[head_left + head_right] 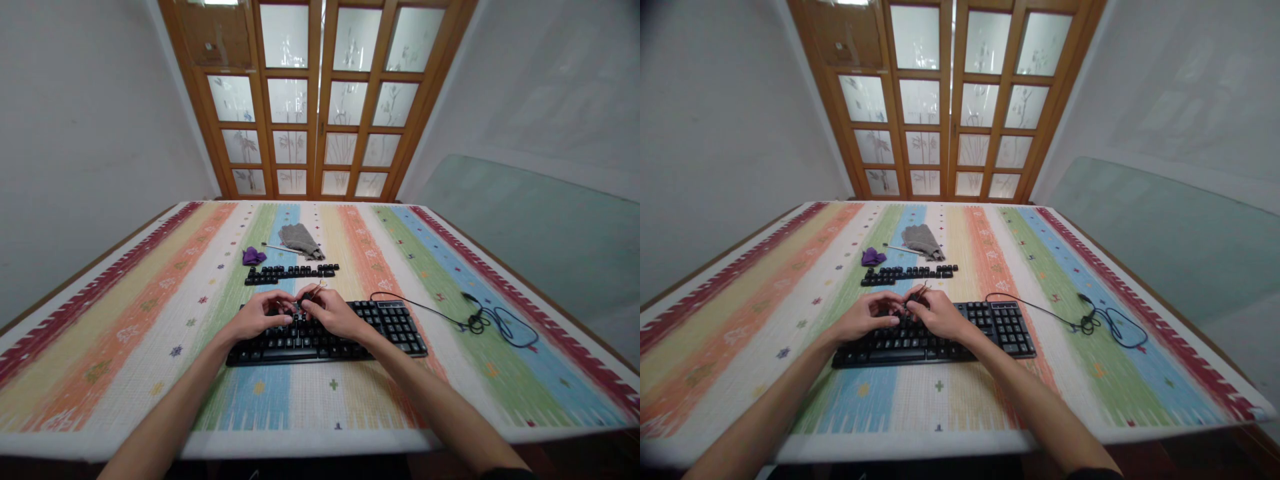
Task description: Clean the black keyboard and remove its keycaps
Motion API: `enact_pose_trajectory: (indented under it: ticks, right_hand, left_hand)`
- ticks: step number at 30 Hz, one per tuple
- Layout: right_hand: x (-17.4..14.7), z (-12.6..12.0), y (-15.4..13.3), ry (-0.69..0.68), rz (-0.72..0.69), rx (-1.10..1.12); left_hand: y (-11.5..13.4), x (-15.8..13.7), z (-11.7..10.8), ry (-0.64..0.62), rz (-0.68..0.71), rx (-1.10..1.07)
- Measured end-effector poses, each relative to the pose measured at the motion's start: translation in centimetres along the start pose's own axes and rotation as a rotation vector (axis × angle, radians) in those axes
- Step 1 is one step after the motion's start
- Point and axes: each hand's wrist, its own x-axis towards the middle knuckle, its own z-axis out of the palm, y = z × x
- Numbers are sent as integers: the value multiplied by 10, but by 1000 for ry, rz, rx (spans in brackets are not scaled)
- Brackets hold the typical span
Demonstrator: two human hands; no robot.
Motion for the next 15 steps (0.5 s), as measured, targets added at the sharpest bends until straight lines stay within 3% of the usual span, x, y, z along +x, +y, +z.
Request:
enact_pose_trajectory:
  ticks: [8,15]
  right_hand:
    - [0,0,0,19,27,54]
    - [-1,-1,1,75,25,43]
  left_hand:
    - [0,-4,-1,11,38,-27]
    - [6,-4,0,163,125,373]
